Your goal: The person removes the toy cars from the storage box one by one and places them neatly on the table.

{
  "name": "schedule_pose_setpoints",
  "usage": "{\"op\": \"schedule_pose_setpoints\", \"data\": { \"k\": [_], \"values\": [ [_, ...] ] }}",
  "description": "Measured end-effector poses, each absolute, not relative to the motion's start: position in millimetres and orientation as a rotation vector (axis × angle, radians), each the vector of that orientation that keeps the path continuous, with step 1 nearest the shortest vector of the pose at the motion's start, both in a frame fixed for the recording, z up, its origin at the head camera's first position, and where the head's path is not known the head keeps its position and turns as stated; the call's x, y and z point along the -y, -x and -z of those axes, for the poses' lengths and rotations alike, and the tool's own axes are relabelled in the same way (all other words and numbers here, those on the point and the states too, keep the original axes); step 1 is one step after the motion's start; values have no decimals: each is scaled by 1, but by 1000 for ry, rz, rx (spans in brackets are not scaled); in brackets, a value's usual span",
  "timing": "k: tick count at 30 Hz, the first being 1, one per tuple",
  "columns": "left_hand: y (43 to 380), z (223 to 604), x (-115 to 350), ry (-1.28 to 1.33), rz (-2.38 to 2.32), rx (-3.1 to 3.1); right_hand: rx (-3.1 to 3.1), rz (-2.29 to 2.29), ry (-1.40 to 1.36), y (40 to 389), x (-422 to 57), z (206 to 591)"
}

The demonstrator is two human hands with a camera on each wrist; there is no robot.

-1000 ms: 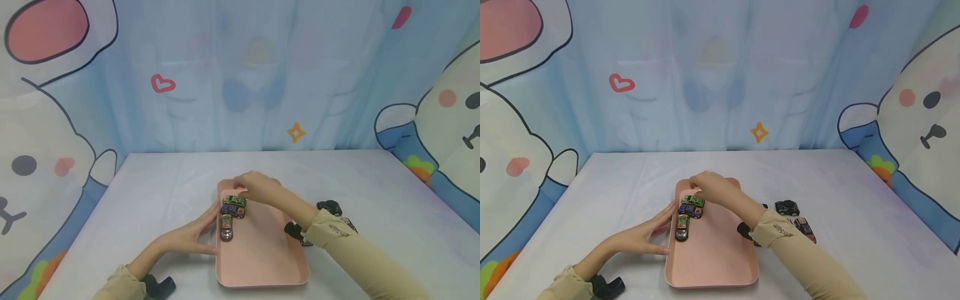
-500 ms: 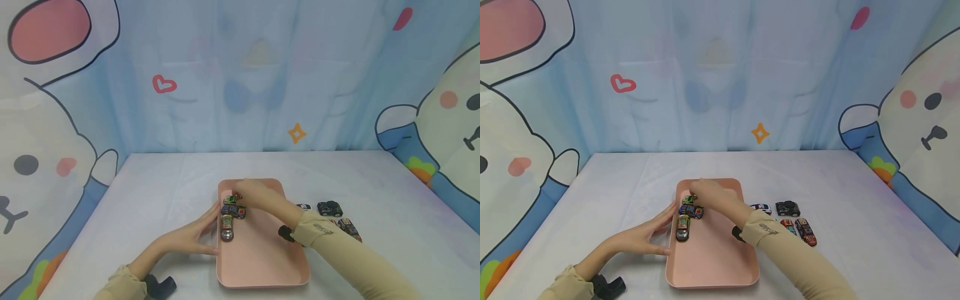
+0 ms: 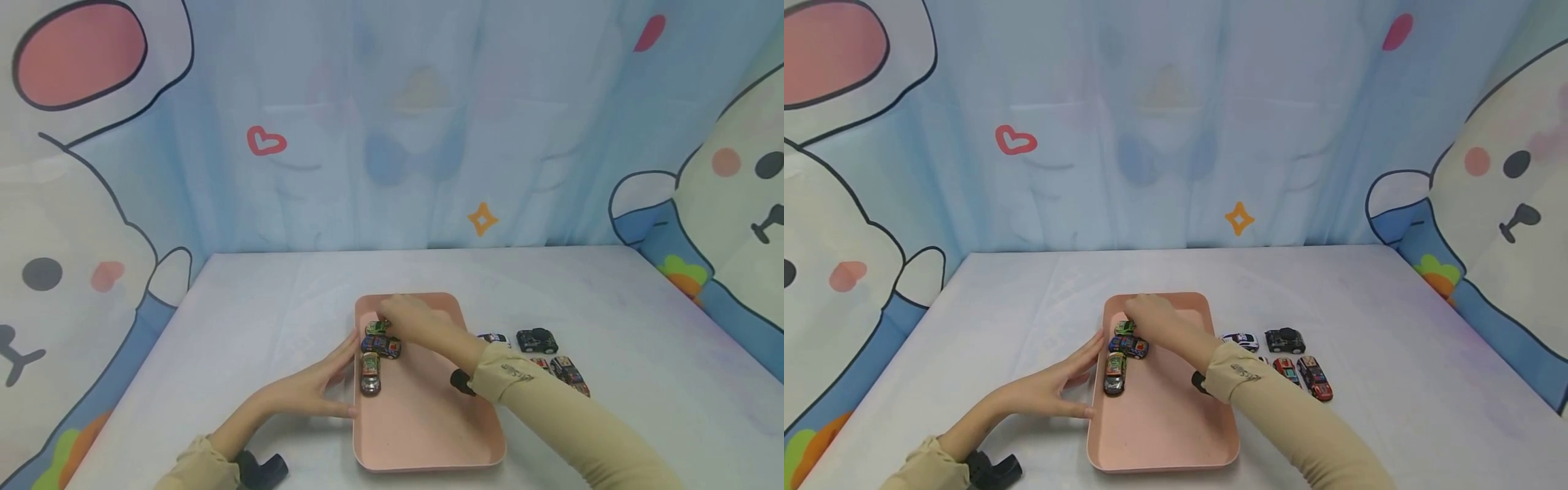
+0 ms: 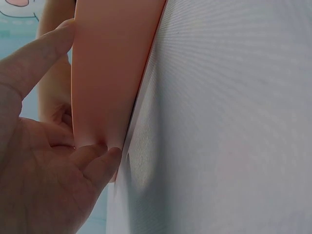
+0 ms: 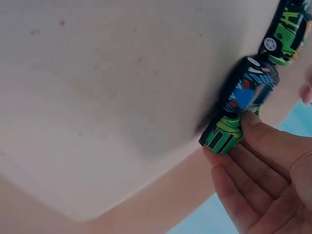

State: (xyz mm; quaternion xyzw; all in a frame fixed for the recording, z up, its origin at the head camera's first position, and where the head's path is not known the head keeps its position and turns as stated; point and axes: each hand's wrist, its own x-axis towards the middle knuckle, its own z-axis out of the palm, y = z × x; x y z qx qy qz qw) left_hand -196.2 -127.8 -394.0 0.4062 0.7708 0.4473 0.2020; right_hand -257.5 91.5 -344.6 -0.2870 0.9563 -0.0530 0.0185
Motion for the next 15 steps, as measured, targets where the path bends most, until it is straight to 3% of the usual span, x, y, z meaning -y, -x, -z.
{"op": "schedule_pose_setpoints", "data": {
  "k": [15],
  "values": [
    [197, 395, 128, -1104, -1264, -2158, -3081, 300, 999, 260, -152, 292]
  ]
}}
